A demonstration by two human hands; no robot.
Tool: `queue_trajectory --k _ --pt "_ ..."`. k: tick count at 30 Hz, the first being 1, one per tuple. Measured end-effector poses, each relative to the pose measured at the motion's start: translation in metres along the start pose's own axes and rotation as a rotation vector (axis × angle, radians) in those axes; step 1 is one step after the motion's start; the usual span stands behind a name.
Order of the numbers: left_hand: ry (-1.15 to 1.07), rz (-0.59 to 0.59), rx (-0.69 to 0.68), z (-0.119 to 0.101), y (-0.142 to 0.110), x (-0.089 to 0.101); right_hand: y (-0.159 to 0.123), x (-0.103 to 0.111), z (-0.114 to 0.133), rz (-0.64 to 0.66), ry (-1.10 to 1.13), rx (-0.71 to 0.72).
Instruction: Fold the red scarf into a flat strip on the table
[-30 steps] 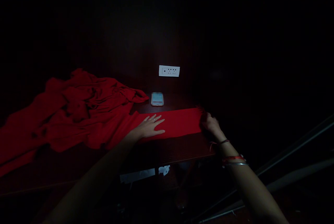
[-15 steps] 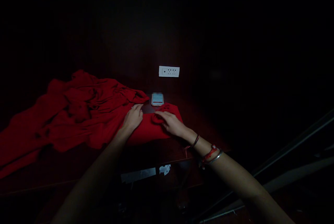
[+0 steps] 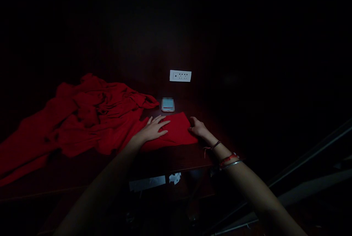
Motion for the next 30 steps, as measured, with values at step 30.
queue_trajectory --k 30 --pt "0.03 0.317 0.1 0.025 -0.033 -0.014 -0.057 0.085 -0.124 -0.63 0.225 -0.33"
Point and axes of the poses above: each hand's wrist, its own y-axis towards the middle knuckle, its own x-axis out of the back of the hand, z = x × y, the point moved 10 cm from there along y, towards the middle knuckle, and after that the axes turned 7 degrees about z, right-handed, at the moved point
